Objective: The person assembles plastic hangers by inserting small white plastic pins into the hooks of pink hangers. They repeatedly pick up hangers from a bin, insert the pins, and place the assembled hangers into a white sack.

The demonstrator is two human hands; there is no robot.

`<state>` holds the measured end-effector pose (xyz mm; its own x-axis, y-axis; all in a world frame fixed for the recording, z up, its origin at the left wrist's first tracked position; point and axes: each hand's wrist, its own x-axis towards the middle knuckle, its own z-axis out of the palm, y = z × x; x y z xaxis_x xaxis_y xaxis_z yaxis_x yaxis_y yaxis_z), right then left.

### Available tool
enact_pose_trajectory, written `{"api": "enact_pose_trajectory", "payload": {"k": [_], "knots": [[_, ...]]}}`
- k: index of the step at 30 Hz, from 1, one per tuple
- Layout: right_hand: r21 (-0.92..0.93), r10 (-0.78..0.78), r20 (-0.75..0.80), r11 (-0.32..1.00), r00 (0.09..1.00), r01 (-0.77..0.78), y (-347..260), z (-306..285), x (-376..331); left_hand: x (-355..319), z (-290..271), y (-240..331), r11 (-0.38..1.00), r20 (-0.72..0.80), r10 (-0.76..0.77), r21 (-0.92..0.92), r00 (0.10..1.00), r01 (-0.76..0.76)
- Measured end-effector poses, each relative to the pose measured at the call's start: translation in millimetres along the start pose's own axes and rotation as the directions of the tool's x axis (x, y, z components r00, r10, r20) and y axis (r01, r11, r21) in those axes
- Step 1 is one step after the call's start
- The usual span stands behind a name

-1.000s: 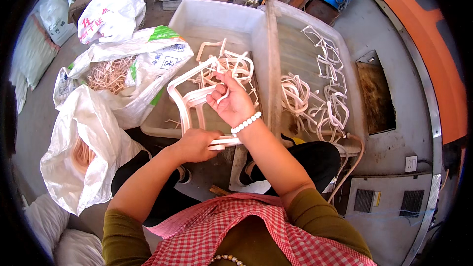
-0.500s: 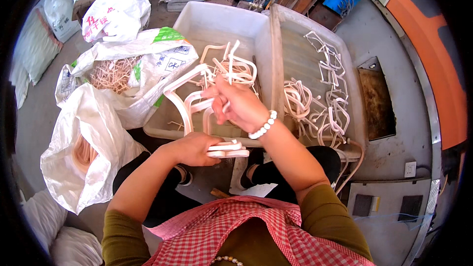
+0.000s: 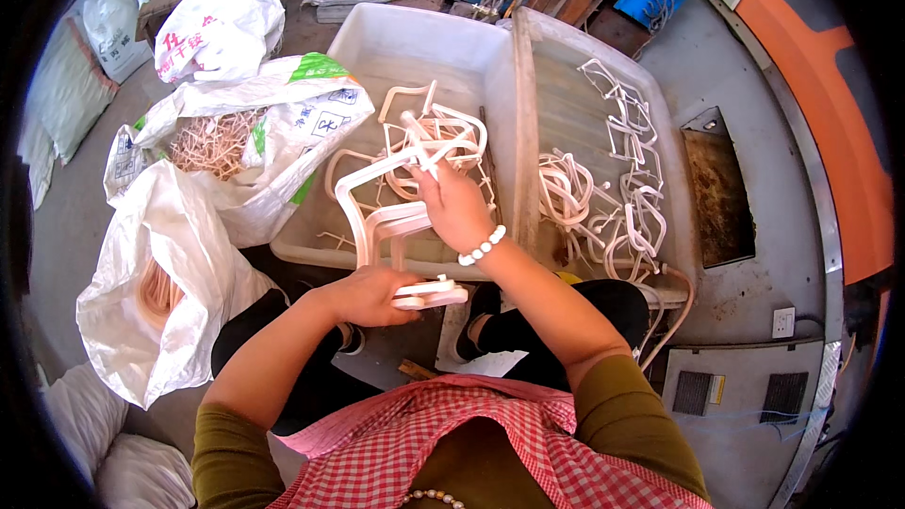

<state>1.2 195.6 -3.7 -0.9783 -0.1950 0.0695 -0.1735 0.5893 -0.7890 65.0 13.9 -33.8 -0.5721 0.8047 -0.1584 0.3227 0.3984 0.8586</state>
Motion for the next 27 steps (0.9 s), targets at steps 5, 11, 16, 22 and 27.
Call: {"api": "enact_pose_trajectory", "payload": {"k": [5,11,16,22,27], "knots": [[0.650,0.274,0.465,0.540,0.842,-0.535,15.0,-44.1,-2.2,-8.7,0.4,-8.2,0.993,0.107,-0.013,0.119,0.994,0.000],[0.083,0.247,0.920,0.634,0.303,-0.769,6.6,-107.9,1.2,-13.6,5.4,2.9,0.994,0.217,0.074,-0.097,0.973,-0.053],[0.521,0.366,0.545,0.557,0.754,-0.647,2.5,-102.5,4.7,-15.7,-14.5,24.8,0.891,0.181,0.059,-0.453,0.982,0.030],[-0.127,-0.186,0.010,0.974,0.983,0.186,4.5,-58.2,-9.7,-9.8,-7.2,17.6,0.874,0.168,0.054,-0.485,0.984,0.035],[-0.346,-0.304,0.059,0.887,0.951,0.305,-7.8,-55.0,-13.7,-17.1,-10.9,21.3,0.837,0.191,0.026,-0.540,0.981,0.083]]}}
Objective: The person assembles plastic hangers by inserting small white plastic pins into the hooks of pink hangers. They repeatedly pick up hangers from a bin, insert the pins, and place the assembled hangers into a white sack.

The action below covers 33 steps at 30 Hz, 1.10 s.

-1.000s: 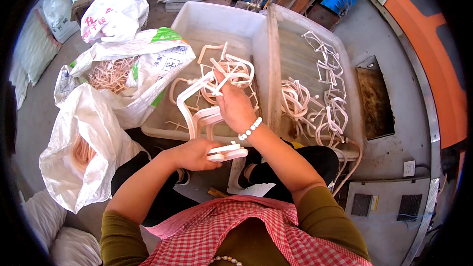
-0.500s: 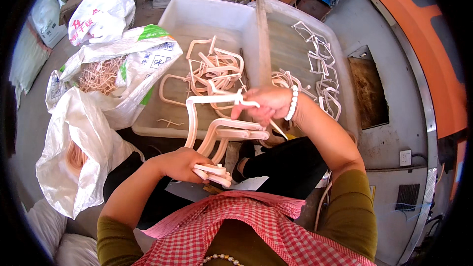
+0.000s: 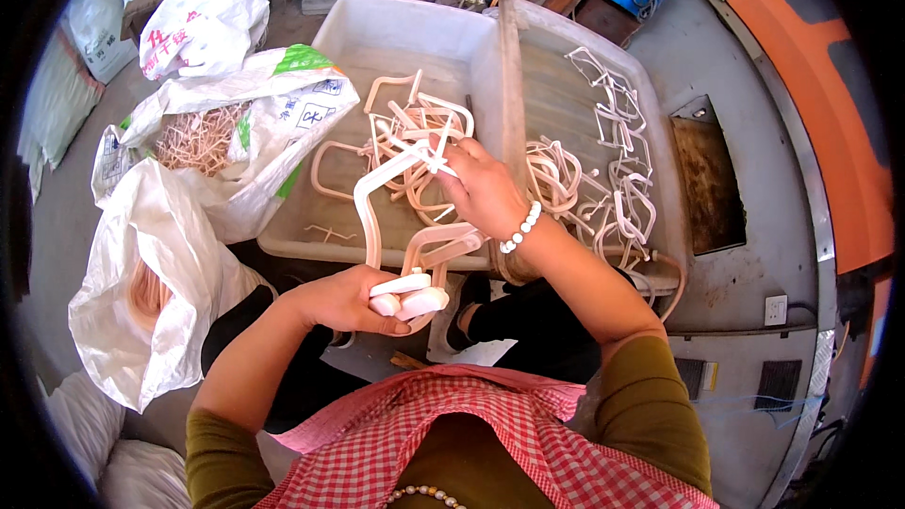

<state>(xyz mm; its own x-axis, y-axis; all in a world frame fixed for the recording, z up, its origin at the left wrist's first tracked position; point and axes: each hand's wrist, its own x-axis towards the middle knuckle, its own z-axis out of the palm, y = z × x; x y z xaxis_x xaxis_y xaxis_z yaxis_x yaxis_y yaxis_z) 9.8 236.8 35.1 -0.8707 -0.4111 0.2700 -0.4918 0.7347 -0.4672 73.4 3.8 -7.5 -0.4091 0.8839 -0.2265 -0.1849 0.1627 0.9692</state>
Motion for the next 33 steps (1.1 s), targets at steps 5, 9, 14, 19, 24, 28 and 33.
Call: {"api": "enact_pose_trajectory", "payload": {"k": [5,9,14,19,24,28,33], "knots": [[0.121,0.122,0.361,0.977,0.925,-0.176,23.0,-13.2,12.1,-6.6,-0.8,-5.9,0.987,0.052,0.054,-0.154,0.997,-0.046],[0.484,0.301,0.728,0.412,0.616,-0.772,34.8,-36.5,16.1,-22.5,-11.0,-4.0,0.882,0.122,0.061,-0.471,0.991,0.004],[0.764,0.082,0.644,-0.128,0.761,-0.632,67.7,-17.8,-1.3,-17.2,-27.6,-5.2,0.842,0.066,0.184,-0.525,0.981,-0.123],[0.867,0.307,0.473,0.002,0.826,-0.498,42.5,-6.0,2.8,-21.7,-26.8,-4.3,0.750,-0.072,0.201,-0.630,0.977,-0.201],[0.772,0.149,0.626,0.021,0.765,-0.635,56.4,-0.9,-19.3,-29.4,-36.9,-4.9,0.635,-0.212,0.314,-0.678,0.926,-0.370],[0.821,0.048,0.559,-0.169,0.828,-0.545,29.0,24.8,-31.5,-30.3,-41.7,-16.4,0.479,-0.334,0.359,-0.736,0.872,-0.479],[0.901,0.289,0.433,-0.100,0.854,-0.423,18.4,47.8,-35.3,-35.7,-45.2,-11.9,0.504,-0.273,0.367,-0.745,0.889,-0.437]]}}
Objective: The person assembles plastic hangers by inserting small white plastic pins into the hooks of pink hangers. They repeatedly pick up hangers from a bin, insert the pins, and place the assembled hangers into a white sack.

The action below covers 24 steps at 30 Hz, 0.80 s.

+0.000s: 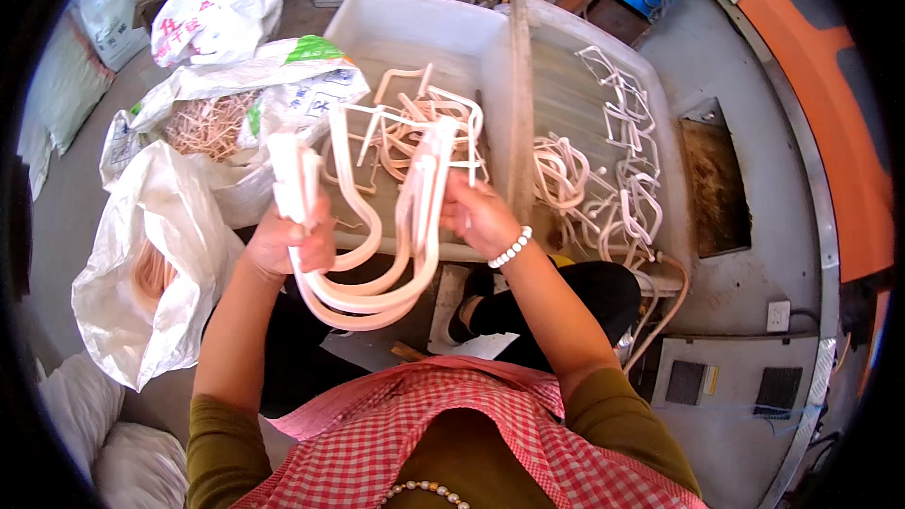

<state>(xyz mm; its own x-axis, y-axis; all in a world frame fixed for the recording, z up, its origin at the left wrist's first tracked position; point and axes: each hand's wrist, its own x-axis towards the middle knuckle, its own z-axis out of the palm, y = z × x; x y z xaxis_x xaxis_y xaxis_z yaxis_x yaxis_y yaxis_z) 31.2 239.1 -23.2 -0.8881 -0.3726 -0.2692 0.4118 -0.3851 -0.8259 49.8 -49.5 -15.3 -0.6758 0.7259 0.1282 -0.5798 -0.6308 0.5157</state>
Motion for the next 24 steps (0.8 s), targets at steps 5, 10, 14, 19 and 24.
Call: {"api": "enact_pose_trajectory", "payload": {"k": [5,10,14,19,24], "knots": [[-0.373,-0.773,-0.309,0.635,0.555,0.677,-63.1,39.4,18.9,16.6,12.5,-11.9,0.984,-0.284,0.043,0.180,0.958,0.009],[-0.580,-0.741,0.256,0.395,0.620,0.712,-111.5,132.5,77.8,36.5,2.7,-18.7,0.991,-0.439,0.030,0.129,0.898,0.031],[-0.893,-0.384,0.328,0.171,0.863,0.416,-73.8,146.1,104.5,36.4,-11.0,-9.8,0.993,-0.521,0.118,0.078,0.846,-0.091],[-0.663,0.000,0.315,0.715,0.949,0.220,-4.0,94.5,59.3,34.3,-22.2,-0.5,0.972,-0.585,0.170,-0.032,0.793,-0.232],[-0.858,0.010,0.210,0.481,0.978,0.180,42.3,88.1,13.5,39.4,-6.9,-10.9,0.977,-0.681,0.146,0.212,0.717,0.003]]}}
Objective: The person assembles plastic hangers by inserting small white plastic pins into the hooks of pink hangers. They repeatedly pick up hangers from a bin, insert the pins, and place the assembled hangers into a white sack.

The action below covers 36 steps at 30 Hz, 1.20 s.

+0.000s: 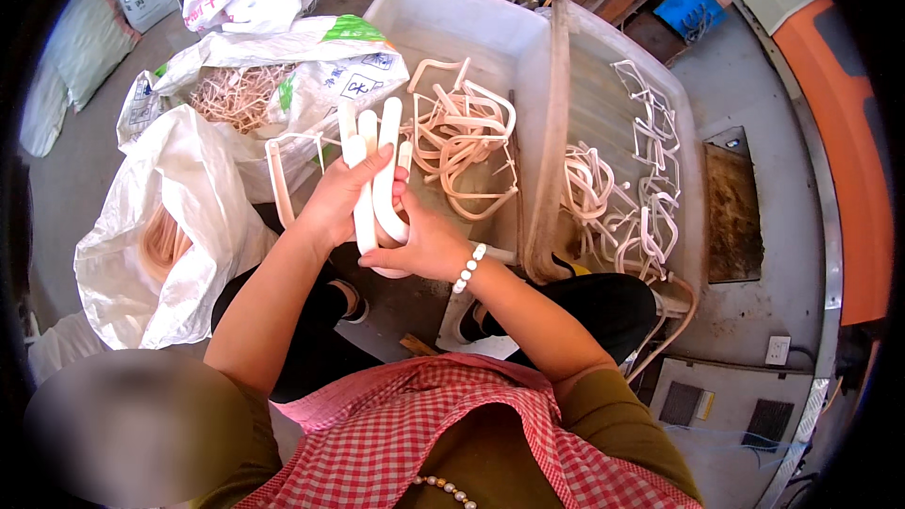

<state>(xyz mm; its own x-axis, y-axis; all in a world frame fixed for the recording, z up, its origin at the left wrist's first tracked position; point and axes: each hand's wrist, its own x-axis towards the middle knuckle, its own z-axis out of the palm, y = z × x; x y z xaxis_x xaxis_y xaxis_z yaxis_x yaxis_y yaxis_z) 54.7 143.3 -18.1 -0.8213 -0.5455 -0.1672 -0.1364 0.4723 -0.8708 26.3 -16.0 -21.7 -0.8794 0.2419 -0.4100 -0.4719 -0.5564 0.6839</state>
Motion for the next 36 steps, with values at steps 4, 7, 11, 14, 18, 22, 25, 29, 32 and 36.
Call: {"api": "enact_pose_trajectory", "payload": {"k": [4,7,11,14,18,22,25,29,32,36], "knots": [[0.298,0.033,0.155,0.951,0.987,-0.078,16.0,-12.9,-8.5,-7.1,4.2,0.0,0.977,0.057,-0.032,0.211,0.998,0.020],[0.231,0.198,0.260,0.938,0.945,-0.260,16.4,-22.7,-14.4,-2.1,-0.7,-3.8,0.927,0.085,0.023,0.372,0.996,-0.053],[0.417,0.077,0.247,0.892,0.966,-0.177,11.9,-9.1,-20.3,5.5,7.9,-16.5,0.873,0.012,0.041,0.487,0.999,-0.042],[0.503,0.130,0.225,0.833,0.966,-0.230,11.6,2.1,-20.4,6.0,10.1,-22.6,0.898,0.050,0.022,0.437,0.999,-0.042],[0.501,0.158,0.252,0.823,0.955,-0.268,11.2,-14.9,-27.0,1.8,1.3,-13.8,0.932,0.130,-0.003,0.360,0.991,-0.045],[0.477,0.155,0.280,0.834,0.947,-0.277,2.2,-46.0,-40.6,-7.0,3.4,-6.8,0.962,0.120,-0.061,0.273,0.991,0.026],[0.560,0.203,0.237,0.771,0.950,-0.305,8.1,-67.6,-55.7,-6.6,-4.5,0.3,0.959,0.075,-0.044,0.283,0.996,0.021],[0.629,0.120,0.118,0.759,0.986,-0.168,15.1,-105.0,-78.9,-16.9,-20.1,33.8,0.991,0.006,0.083,0.104,0.997,-0.083],[-0.168,0.162,0.092,0.975,0.983,-0.145,-8.1,-103.6,-89.1,-18.1,-43.4,54.5,0.983,-0.045,0.132,-0.119,0.990,-0.136],[-0.926,-0.067,0.139,0.346,0.988,0.153,37.2,-115.3,-92.0,-24.7,-41.0,66.4,0.984,0.154,0.063,-0.177,0.986,-0.035]]}}
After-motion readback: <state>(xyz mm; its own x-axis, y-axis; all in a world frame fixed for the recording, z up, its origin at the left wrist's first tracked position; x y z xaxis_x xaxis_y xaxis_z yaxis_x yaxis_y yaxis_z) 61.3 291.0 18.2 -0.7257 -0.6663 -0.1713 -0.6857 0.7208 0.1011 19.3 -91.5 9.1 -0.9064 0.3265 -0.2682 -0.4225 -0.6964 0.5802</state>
